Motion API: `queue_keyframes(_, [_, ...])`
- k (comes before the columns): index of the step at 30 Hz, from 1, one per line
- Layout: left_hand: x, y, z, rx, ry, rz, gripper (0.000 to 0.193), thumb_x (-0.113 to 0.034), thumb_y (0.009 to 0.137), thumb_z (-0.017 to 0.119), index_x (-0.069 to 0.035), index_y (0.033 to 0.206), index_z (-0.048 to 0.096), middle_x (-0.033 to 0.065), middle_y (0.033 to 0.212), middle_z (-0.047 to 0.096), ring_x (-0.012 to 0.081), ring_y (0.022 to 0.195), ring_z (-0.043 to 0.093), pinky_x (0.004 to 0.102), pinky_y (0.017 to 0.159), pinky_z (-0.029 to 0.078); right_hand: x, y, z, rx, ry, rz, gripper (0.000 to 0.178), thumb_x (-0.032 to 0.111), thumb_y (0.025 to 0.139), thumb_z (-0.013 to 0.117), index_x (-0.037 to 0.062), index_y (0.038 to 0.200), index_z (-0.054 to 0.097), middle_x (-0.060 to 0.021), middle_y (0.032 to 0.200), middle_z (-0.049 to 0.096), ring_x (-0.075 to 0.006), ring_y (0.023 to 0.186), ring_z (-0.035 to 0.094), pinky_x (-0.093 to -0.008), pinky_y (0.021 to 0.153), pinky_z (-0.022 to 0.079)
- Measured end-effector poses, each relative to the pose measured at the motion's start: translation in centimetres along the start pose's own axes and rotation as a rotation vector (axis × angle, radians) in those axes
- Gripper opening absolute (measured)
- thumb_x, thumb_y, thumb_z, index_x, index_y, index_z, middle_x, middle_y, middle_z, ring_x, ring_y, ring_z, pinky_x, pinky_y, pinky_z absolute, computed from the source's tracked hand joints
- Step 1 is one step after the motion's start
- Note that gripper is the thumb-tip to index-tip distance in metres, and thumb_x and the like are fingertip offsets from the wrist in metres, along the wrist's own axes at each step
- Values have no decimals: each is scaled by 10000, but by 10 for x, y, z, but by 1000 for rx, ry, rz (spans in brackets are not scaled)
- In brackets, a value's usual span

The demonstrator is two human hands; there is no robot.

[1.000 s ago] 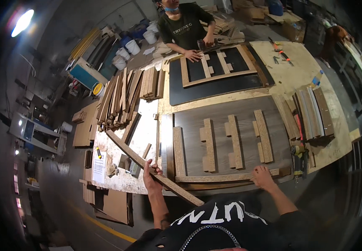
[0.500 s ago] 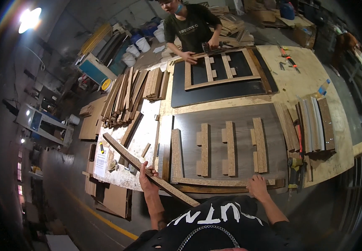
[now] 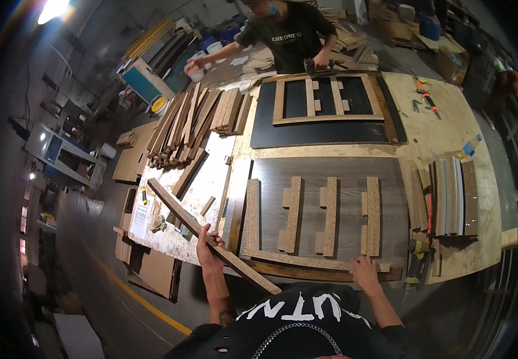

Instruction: Assembling a wooden frame by positioning wooden pieces and using a pneumatic nail gun.

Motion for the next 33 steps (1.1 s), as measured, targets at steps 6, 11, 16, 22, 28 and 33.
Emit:
queue_keyframes(6, [4,-2,-10,18,-1,-8,350,-333,947,600,-63,1144,496,37,793,538,111,624,531,216,527,472,0,-3,3,161,81,-97,355,210,845,660,53,1162,640,-125,1091,562,-318,1056,508,-464,903,411])
queue_keyframes(11, [12,-5,-25,-4,-41,-35,336,-319,951,592,-67,1153,503,24,781,557,117,615,549,228,524,482,5,-11,4,98,-29,-55,338,189,833,664,35,1132,629,-158,1074,567,-348,1050,523,-467,879,430])
queue_keyframes(16, [13,-5,-47,-73,-35,-20,277,-272,937,596,-68,1124,595,29,755,572,138,568,547,255,507,469,1,-8,-5,-59,-96,-74,372,135,811,670,0,1151,599,-197,1057,578,-391,981,556,-465,845,452])
queue_keyframes(22, [0,2,-21,-7,-53,9,291,-266,950,595,-44,1135,555,46,767,584,135,590,552,243,521,467,8,11,-7,-48,-130,-79,358,103,798,656,1,1140,632,-179,1070,605,-369,999,563,-456,857,453])
queue_keyframes(28, [-1,-1,-37,-14,-78,17,348,-268,966,571,-10,1183,484,47,819,541,122,659,541,207,550,487,26,25,-3,-86,-38,-134,325,102,829,628,5,1140,632,-146,1073,590,-330,1034,528,-436,900,415])
queue_keyframes(33, [1,-6,-49,-38,-110,0,326,-264,961,583,-10,1149,504,47,820,546,126,663,541,209,553,491,40,28,16,6,37,-161,318,104,789,656,36,1099,644,-137,1093,615,-342,1018,568,-413,877,461])
Point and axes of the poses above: each hand's wrist, its own y-axis towards the middle knuckle, its own z-axis out of the palm, x = y × z, the point moved 10 cm from there along y, towards the middle knuckle
